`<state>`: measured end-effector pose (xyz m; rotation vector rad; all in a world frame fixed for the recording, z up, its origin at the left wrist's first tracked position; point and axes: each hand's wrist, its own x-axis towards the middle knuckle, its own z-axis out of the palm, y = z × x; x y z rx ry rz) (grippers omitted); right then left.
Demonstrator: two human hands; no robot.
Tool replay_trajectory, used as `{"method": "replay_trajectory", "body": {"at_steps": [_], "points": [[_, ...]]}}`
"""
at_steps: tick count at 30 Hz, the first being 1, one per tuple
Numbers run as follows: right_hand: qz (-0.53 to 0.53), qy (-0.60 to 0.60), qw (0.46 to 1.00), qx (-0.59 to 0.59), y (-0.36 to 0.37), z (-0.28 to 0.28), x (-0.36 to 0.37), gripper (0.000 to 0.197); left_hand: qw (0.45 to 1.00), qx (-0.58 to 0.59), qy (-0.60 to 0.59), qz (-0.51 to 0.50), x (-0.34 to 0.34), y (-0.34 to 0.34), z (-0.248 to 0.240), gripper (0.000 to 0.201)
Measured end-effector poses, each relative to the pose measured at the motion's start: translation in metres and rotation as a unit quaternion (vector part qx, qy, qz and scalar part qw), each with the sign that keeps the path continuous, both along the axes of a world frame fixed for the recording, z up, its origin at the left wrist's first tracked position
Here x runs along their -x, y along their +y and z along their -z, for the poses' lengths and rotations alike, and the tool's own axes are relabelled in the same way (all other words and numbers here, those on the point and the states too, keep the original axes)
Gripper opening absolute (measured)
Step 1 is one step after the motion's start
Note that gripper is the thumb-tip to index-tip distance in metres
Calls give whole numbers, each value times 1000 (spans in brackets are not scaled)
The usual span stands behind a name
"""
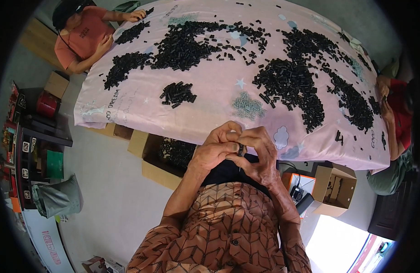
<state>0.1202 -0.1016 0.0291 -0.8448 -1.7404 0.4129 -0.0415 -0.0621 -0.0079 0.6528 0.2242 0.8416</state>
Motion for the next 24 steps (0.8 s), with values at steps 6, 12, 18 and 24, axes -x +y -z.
{"method": "replay_trajectory", "body": {"at_steps": [6,12,18,24], "points": [[0,-2,1000,-8,-1,-1,-2,45,999,24,-47,2,-6,-3,7,34],[-11,2,1000,-4,-2,0,-5,41,998,33,-52,30,-5,-3,7,31],[-8,10,1000,-4,-2,2,-4,37,997,15,-64,44,-5,-3,9,23],[4,25,1000,-6,1,8,-7,32,998,18,-39,50,-8,-3,13,29]]}}
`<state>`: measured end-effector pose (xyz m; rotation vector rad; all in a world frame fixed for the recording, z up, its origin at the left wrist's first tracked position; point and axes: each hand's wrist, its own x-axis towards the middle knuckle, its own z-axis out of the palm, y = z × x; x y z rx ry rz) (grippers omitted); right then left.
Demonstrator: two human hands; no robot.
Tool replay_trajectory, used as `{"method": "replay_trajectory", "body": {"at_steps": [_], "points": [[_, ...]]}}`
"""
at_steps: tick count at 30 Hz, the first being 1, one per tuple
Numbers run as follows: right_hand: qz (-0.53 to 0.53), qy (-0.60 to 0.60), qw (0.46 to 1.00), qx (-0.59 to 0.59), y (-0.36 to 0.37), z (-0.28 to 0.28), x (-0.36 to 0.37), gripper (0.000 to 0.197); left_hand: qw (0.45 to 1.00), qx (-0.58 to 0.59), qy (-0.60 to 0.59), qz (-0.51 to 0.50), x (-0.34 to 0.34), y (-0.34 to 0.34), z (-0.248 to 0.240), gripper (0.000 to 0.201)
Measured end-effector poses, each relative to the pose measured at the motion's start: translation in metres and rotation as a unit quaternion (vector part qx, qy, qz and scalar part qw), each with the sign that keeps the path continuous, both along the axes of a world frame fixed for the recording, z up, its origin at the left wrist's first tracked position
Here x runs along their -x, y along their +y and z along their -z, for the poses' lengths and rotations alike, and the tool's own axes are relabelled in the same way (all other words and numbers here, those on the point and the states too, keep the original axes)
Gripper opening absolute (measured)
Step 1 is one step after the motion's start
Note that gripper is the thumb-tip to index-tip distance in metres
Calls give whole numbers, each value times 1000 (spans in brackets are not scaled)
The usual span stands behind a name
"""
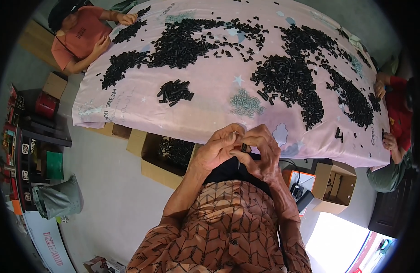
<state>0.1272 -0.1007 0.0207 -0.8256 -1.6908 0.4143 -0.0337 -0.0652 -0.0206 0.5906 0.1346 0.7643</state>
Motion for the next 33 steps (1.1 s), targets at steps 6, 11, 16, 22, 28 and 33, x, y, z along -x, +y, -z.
{"method": "replay_trajectory", "body": {"at_steps": [6,11,16,22,28,33], "points": [[1,-4,1000,-1,1,1,1,34,1000,-15,0,-4,0,3,0,29],[5,-7,1000,-1,1,4,1,38,1000,-9,5,-20,2,2,-3,24],[-6,-46,999,3,1,-8,5,46,997,-38,46,-49,11,5,-10,27],[100,-20,993,63,3,2,-26,36,857,-149,298,-392,60,22,-27,18],[256,18,966,40,19,17,-60,23,605,-249,473,-590,100,66,-32,18],[276,75,957,50,25,33,-69,19,580,-255,527,-567,110,87,-19,14]]}}
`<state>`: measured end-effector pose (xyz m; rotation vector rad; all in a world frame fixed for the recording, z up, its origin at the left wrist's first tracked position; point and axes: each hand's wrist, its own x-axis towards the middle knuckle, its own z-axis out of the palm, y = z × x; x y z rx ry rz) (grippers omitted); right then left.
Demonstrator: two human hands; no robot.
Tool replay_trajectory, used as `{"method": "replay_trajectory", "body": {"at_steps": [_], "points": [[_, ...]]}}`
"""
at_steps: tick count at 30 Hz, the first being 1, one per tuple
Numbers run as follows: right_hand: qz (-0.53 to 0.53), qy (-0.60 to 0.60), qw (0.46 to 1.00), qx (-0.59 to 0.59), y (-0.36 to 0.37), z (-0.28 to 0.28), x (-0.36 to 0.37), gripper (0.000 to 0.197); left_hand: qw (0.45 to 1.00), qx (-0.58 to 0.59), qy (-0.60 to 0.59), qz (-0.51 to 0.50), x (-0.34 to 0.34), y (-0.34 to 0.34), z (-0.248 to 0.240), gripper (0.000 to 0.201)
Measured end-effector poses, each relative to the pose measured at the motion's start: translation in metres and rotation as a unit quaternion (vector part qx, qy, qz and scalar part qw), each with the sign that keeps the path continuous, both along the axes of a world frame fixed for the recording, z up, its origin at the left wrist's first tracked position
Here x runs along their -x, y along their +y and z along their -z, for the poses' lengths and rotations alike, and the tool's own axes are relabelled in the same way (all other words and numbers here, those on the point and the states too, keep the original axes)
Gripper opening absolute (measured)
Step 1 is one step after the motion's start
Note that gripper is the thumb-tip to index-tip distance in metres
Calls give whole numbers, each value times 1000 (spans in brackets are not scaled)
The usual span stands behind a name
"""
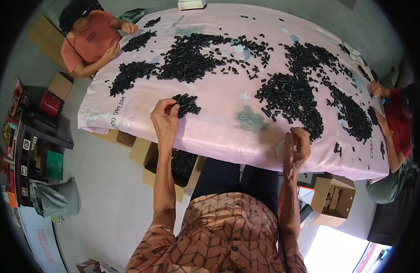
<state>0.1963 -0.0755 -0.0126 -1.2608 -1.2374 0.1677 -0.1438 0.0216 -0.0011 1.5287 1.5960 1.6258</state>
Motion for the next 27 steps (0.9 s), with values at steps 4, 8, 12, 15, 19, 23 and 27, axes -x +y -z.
{"method": "replay_trajectory", "body": {"at_steps": [4,8,12,15,19,23,27], "points": [[1,19,1000,19,1,3,-1,11,995,-60,75,-21,-9,5,-7,13],[-9,15,999,42,-2,6,-2,9,992,-122,35,27,-38,0,-19,12],[-18,13,999,33,1,6,2,8,971,-71,121,193,-90,1,-22,8],[-19,16,998,54,-3,3,2,5,932,-67,197,296,-128,12,-27,7],[-12,1,999,52,0,1,1,6,904,-36,256,341,-164,32,-25,10],[-14,-4,999,51,-1,-1,0,7,871,-37,307,382,-179,45,-19,12],[-12,-11,998,54,0,-1,-2,9,870,-33,301,389,-181,48,-17,14]]}}
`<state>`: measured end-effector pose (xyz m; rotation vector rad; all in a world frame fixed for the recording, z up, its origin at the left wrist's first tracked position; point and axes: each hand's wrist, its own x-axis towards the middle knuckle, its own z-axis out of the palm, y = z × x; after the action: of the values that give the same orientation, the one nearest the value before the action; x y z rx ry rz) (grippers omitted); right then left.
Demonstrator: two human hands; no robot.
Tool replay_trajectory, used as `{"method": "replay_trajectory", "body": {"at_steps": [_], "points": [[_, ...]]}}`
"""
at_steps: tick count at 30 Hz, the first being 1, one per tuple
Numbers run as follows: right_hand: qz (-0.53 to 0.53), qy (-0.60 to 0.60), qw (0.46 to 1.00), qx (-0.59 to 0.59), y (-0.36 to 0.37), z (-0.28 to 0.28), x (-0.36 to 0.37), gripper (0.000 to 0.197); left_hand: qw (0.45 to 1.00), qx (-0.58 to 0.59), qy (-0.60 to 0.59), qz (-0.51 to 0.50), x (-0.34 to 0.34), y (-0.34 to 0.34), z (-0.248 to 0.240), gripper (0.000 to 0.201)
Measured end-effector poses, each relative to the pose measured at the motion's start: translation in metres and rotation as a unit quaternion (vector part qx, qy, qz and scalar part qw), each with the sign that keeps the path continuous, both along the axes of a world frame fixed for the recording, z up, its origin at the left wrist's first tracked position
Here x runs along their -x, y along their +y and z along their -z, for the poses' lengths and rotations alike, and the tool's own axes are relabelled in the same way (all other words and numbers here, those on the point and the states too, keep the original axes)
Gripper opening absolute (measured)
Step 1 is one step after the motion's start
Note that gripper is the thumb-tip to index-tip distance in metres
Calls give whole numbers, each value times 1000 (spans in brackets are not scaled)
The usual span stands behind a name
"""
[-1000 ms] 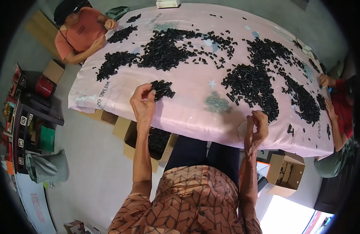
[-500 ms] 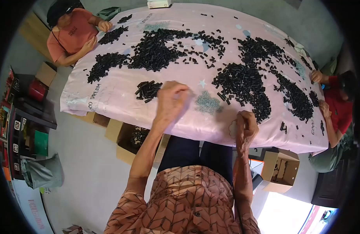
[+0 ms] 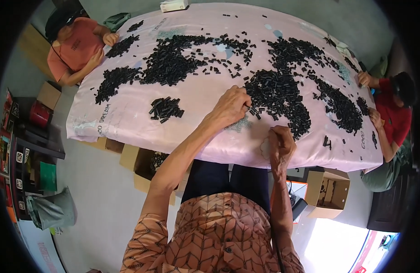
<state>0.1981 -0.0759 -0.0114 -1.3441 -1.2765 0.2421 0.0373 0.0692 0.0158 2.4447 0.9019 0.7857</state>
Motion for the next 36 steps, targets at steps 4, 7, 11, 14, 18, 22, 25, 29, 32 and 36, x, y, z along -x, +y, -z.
{"method": "replay_trajectory", "body": {"at_steps": [4,7,11,14,18,22,25,29,32,36], "points": [[-25,-21,999,34,10,-9,-7,10,997,57,-35,-47,19,-13,-8,16],[-48,-121,991,24,29,-13,-15,12,905,307,-291,-41,43,-36,3,19],[-51,-60,993,87,28,-21,-5,14,872,314,-370,-64,71,-69,22,21],[-96,-41,991,84,19,-20,6,15,833,326,-444,-57,88,-87,18,19],[-164,-51,982,72,13,-19,19,12,843,295,-444,-73,94,-90,17,19],[-178,-110,975,78,8,-16,33,9,791,304,-526,-76,95,-84,29,20],[-136,-154,976,76,9,-13,38,8,782,295,-544,-69,91,-85,28,20],[-116,-154,976,104,10,-13,43,9,785,293,-541,-76,90,-88,24,18],[-105,-206,965,126,11,-18,45,9,788,291,-537,-73,92,-88,26,17],[-120,-191,967,120,11,-15,44,8,791,305,-523,-87,92,-90,25,20]]}}
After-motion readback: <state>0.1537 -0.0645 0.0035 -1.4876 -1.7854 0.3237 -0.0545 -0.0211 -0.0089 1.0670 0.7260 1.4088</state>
